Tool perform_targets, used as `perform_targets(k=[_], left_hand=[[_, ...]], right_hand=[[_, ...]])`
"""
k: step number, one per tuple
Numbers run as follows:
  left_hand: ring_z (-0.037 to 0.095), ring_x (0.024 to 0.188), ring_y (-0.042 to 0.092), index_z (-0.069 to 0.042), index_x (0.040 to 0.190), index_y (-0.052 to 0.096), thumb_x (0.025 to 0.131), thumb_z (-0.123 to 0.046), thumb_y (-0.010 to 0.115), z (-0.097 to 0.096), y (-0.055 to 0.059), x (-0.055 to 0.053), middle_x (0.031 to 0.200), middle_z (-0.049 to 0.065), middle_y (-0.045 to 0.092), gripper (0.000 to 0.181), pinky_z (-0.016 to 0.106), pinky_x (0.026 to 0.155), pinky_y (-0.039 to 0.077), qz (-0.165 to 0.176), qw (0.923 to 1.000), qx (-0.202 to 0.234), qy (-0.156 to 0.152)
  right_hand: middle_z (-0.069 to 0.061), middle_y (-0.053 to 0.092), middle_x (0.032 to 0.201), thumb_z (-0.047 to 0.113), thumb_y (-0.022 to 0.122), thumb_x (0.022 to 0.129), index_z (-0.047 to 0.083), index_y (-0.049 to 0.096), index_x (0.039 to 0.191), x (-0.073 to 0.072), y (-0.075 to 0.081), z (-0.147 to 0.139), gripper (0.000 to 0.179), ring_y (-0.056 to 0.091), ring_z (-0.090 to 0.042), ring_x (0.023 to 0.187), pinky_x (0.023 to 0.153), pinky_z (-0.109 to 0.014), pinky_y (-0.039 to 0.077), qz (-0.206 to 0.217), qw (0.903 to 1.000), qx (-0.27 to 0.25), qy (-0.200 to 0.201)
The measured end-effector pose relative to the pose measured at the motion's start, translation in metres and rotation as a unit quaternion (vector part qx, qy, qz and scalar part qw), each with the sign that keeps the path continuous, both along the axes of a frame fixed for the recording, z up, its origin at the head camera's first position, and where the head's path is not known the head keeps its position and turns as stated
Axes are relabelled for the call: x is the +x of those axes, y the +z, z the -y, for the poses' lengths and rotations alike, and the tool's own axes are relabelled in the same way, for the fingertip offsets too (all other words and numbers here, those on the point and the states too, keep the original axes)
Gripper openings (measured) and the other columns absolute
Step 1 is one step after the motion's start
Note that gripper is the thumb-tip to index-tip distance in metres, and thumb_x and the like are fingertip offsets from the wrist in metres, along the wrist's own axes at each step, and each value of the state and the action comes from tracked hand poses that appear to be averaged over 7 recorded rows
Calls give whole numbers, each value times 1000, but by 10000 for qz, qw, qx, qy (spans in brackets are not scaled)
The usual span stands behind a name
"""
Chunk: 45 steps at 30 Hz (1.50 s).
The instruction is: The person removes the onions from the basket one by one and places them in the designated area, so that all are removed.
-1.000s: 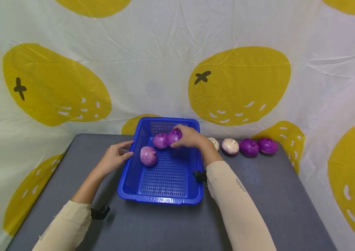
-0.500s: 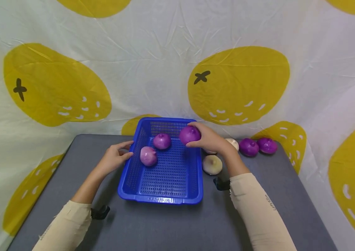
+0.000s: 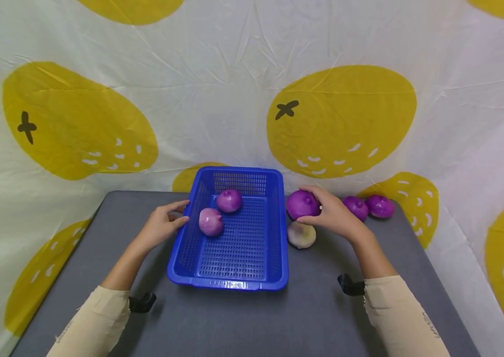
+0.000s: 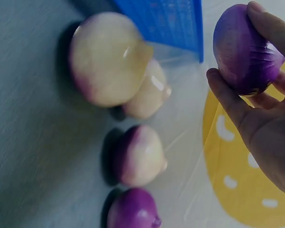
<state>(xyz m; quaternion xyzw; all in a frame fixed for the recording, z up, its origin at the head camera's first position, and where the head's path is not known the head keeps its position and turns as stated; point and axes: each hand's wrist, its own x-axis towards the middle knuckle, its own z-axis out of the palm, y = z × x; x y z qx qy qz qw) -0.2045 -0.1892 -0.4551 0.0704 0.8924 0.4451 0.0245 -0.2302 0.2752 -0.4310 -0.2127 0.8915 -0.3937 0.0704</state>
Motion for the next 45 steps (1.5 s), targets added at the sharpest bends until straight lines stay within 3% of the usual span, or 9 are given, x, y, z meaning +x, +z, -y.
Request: perform_targets(k=[10, 18, 27, 36, 45], left_hand=[[21, 74, 70, -1, 145, 58, 96, -9, 71, -1, -3, -2, 118, 25, 68, 50, 28, 64, 54, -132, 9999, -36, -41], [20, 74, 69, -1, 145, 57, 96, -10, 70, -1, -5, -1, 119, 25, 68, 51, 27, 63, 54, -143, 9998, -107, -47], [19, 71, 68, -1, 144, 58, 96, -9, 71, 0, -6, 1, 118, 25, 68, 51, 27, 63, 54, -122, 9999, -80, -46], [19, 71, 67, -2, 145, 58, 96, -10, 71, -1, -4, 1, 118, 24, 68, 50, 28, 63, 53, -102, 9999, -109, -5], [22, 76, 70, 0, 145, 58, 97, -9, 70, -1, 0, 1, 119, 26, 68, 50, 29, 65, 54, -129, 9998, -172, -19]], right_hand=[[-22, 48, 152, 30, 85, 87, 9, 44, 155, 18, -22, -40, 82, 51, -44, 129, 102, -69, 45, -379, 9979, 394, -351], [-29, 44, 153, 31, 86, 85, 2, 42, 155, 29, -46, -64, 87, 52, -50, 127, 102, -71, 43, -335, 9958, 559, -639], [-35, 44, 144, 29, 88, 83, -4, 44, 151, 34, -79, -70, 87, 46, -50, 128, 103, -70, 40, -238, 9944, 601, -840], [-33, 48, 143, 29, 87, 84, -6, 42, 147, 33, -88, -70, 85, 52, -48, 123, 100, -65, 43, -237, 9936, 515, -981], [-35, 44, 148, 30, 85, 86, -7, 41, 148, 30, -96, -71, 84, 46, -52, 131, 105, -69, 38, -81, 9942, 583, -898]])
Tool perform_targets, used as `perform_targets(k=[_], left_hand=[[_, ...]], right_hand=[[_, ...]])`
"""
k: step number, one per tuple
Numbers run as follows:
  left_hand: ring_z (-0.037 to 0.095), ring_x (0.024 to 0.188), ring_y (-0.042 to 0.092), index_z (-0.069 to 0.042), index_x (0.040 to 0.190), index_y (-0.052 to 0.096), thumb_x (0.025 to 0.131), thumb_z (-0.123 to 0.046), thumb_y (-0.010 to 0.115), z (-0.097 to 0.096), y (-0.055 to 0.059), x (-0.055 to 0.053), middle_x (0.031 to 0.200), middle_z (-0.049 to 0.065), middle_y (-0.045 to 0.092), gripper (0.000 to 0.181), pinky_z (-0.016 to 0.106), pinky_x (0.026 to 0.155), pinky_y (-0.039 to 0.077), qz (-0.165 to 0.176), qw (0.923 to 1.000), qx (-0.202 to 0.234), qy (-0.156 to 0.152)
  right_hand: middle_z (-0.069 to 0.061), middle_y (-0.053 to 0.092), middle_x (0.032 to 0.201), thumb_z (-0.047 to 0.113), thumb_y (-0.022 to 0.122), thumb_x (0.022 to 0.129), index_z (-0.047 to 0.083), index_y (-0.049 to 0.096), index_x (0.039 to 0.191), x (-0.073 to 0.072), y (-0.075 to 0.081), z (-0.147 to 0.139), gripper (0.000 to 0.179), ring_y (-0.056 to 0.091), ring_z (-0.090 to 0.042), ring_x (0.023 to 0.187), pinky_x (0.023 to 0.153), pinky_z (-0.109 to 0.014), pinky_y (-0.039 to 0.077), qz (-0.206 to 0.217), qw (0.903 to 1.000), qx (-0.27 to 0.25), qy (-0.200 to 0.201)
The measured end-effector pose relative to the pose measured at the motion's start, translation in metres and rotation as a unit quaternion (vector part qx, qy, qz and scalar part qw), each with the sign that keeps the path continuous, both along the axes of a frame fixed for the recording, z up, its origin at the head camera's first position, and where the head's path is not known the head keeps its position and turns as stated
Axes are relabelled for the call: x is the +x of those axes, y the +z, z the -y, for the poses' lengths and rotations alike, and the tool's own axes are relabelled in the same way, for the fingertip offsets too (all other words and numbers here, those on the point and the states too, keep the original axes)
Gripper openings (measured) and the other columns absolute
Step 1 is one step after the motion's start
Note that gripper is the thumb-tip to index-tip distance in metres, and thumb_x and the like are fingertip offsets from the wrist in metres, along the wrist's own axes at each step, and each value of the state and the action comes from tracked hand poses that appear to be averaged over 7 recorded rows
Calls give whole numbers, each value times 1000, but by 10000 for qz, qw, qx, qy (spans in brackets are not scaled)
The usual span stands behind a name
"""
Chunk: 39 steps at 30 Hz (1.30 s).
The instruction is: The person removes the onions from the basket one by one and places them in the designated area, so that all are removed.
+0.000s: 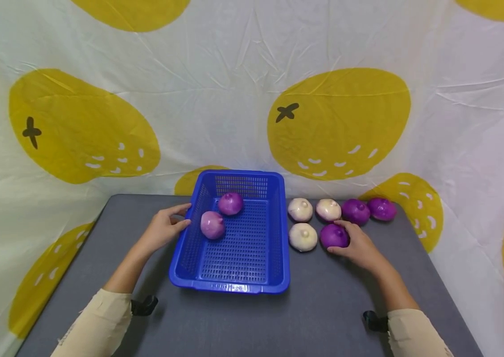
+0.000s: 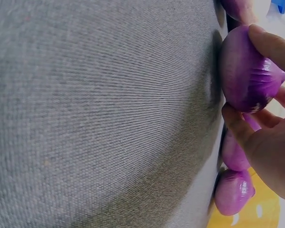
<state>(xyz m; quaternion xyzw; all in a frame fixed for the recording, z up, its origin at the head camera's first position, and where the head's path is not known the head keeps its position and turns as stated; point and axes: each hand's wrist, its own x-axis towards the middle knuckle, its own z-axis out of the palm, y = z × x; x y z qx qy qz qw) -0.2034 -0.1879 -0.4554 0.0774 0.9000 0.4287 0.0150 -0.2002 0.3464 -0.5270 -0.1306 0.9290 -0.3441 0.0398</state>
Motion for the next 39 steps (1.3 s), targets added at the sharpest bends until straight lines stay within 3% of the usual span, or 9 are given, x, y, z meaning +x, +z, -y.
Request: perform_targets(k=[17, 29, 39], left_hand=[[25, 80, 72, 0, 145, 57, 97, -9, 69, 1, -2, 0, 120, 26, 68, 50, 29, 67, 55, -19, 10000, -86, -6], [31, 90, 74, -3, 147, 56, 99, -12, 68, 0, -1, 2, 124, 25, 67, 51, 38, 75, 61, 162, 9998, -137, 61], [27, 83, 73, -2, 146, 57, 98, -13, 69, 1, -1, 0, 122, 25, 67, 51, 33, 71, 57, 70, 9999, -154, 36]], right_hand=[[-37, 43, 148, 35, 79, 91, -9, 34, 150, 3, -1, 2, 86, 50, -53, 127, 104, -69, 41, 284, 9994, -42, -191], [-38, 41, 149, 38, 80, 90, -9, 32, 151, 3, -4, 2, 91, 48, -55, 130, 106, -71, 39, 343, 9992, 86, -210], [-39, 40, 150, 39, 81, 89, -9, 31, 152, 4, -3, 3, 94, 47, -55, 130, 105, -72, 39, 395, 9989, 107, -241]])
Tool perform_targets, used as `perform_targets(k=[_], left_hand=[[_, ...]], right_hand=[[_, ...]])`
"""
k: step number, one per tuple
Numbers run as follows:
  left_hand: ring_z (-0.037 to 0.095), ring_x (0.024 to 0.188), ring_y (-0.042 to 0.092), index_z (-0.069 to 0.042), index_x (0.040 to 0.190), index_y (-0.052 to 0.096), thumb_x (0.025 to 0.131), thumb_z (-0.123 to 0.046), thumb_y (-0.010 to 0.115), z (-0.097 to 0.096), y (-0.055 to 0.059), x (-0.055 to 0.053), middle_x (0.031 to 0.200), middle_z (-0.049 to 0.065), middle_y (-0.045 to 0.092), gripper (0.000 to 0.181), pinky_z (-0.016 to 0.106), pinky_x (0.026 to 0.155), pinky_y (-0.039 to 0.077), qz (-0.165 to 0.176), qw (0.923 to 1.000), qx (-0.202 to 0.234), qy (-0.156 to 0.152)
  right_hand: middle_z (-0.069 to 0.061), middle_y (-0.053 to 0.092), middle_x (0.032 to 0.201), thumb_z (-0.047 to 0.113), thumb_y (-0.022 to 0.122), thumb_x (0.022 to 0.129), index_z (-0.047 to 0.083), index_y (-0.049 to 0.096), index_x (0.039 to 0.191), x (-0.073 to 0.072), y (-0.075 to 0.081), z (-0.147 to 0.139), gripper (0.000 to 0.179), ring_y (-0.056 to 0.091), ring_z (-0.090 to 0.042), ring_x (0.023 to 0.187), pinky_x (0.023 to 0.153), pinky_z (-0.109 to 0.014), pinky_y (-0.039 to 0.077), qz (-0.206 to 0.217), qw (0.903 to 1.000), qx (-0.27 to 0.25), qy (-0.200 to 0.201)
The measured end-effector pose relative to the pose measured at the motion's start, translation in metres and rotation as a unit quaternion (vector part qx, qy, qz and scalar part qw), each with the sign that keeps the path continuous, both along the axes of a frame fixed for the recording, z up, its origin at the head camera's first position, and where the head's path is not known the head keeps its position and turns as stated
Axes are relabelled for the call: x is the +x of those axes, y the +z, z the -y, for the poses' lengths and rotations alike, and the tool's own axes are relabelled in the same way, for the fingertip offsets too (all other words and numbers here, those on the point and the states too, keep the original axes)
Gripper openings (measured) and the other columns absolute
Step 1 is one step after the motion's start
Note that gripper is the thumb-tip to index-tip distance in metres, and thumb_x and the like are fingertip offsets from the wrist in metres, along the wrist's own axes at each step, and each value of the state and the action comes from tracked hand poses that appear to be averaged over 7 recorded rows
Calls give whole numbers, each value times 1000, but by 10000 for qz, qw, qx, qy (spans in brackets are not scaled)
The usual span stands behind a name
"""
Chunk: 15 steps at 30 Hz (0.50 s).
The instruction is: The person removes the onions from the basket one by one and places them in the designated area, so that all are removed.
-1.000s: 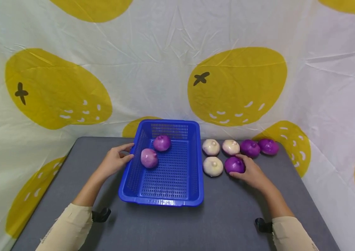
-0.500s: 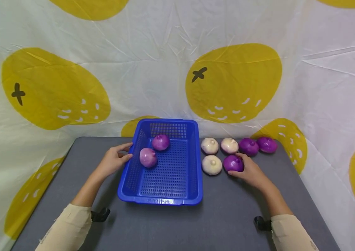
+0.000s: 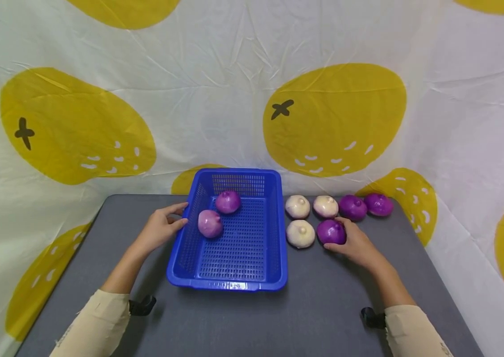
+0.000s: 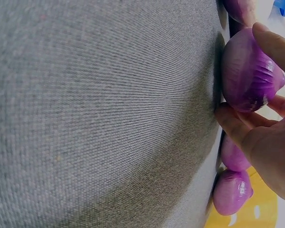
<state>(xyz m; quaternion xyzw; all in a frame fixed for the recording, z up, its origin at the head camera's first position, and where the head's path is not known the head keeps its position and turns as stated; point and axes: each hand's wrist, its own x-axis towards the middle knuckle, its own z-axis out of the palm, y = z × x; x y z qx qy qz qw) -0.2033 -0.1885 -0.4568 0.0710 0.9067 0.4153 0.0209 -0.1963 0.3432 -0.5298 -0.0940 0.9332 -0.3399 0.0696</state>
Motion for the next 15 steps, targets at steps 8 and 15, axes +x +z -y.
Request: perform_targets(k=[8, 15], left_hand=[[29, 85, 74, -2, 146, 57, 98, -12, 70, 0, 0, 0, 121, 25, 68, 51, 35, 72, 59, -51, 10000, 42, -26], [27, 83, 73, -1, 146, 57, 98, -12, 69, 0, 0, -1, 121, 25, 68, 51, 34, 70, 58, -62, 10000, 49, -27]], right_hand=[[-38, 40, 151, 38, 82, 89, -9, 30, 153, -1, -1, 0, 94, 46, -56, 131, 105, -71, 39, -36, 10000, -16, 2], [-39, 38, 151, 37, 82, 88, -9, 29, 153, -1, 0, -1, 96, 44, -57, 132, 106, -72, 37, -21, 10000, -9, 29]])
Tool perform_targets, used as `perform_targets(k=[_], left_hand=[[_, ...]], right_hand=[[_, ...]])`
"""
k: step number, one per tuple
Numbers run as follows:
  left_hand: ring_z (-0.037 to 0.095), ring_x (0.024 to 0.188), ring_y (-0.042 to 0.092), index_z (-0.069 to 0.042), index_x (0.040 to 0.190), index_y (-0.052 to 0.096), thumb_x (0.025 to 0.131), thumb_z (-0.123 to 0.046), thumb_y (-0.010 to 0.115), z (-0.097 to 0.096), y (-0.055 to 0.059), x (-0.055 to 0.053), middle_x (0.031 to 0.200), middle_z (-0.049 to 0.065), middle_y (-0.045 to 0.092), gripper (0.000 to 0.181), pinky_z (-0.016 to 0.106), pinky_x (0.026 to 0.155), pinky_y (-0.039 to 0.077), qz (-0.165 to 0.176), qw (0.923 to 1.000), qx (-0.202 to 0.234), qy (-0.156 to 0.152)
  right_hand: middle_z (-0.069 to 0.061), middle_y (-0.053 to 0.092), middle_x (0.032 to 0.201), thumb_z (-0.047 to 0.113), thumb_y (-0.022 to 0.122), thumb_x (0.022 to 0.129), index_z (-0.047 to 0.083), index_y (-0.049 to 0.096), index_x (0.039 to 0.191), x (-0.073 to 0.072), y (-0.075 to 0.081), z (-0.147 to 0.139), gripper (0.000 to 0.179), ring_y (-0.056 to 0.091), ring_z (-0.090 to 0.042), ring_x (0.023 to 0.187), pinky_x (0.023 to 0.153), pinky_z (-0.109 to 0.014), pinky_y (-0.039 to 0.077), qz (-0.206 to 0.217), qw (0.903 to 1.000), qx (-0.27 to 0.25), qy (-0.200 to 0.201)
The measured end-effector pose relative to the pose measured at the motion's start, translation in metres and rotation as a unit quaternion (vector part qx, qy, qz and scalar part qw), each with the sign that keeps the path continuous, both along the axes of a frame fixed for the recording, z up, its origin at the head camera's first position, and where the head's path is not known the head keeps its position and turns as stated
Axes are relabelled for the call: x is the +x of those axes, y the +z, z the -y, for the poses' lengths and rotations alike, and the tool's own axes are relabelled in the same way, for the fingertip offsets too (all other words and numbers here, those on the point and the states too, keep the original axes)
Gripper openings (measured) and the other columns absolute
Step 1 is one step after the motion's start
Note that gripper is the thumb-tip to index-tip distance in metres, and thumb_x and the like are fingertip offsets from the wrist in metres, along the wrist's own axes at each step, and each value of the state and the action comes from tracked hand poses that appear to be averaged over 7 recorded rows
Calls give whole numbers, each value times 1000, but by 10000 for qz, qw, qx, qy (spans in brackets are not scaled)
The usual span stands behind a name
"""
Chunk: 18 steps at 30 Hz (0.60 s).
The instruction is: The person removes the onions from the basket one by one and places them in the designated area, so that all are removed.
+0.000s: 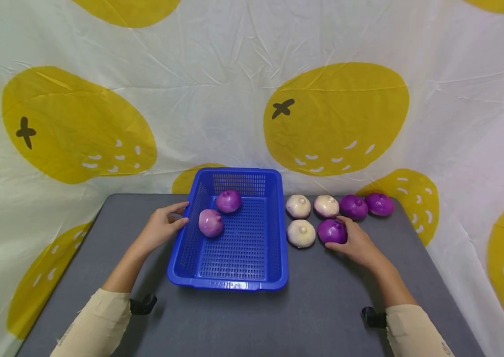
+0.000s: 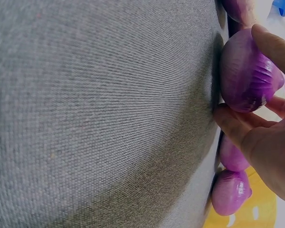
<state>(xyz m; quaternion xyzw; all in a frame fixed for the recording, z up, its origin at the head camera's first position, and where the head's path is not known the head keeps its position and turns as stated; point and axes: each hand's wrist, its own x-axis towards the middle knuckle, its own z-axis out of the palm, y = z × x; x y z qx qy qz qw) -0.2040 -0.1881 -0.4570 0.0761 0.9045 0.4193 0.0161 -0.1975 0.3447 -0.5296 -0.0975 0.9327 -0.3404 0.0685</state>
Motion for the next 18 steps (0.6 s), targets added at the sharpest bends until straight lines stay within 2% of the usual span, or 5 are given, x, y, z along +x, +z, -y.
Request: perform_targets(k=[5, 9, 13, 18], left_hand=[[26, 84, 73, -1, 146, 56, 98, -12, 69, 1, 1, 1, 122, 25, 68, 51, 34, 70, 58, 74, 10000, 26, 17], [27, 84, 74, -2, 146, 56, 98, -12, 69, 0, 2, 2, 122, 25, 68, 51, 34, 71, 59, 97, 9999, 86, 6], [25, 83, 73, -2, 146, 57, 98, -12, 70, 0, 2, 1, 122, 25, 68, 51, 33, 70, 59, 68, 9999, 119, -12], [25, 83, 73, -2, 146, 57, 98, -12, 69, 1, 0, 0, 122, 24, 68, 51, 34, 71, 59, 83, 9999, 144, -22]], right_hand=[[-39, 38, 151, 37, 82, 88, -10, 29, 153, 1, 5, 0, 96, 45, -57, 132, 106, -72, 38, 2, 10000, 25, 1], [-38, 39, 151, 38, 82, 89, -10, 29, 153, 2, 15, 0, 96, 47, -57, 130, 104, -69, 43, -67, 10000, 13, -44], [-37, 41, 150, 34, 82, 89, -9, 30, 153, 2, 38, 3, 93, 49, -58, 129, 103, -68, 44, -288, 9996, -30, 6], [-35, 40, 150, 29, 82, 90, -8, 32, 153, -2, 72, 15, 89, 48, -55, 131, 106, -70, 39, -664, 9973, -216, 207]])
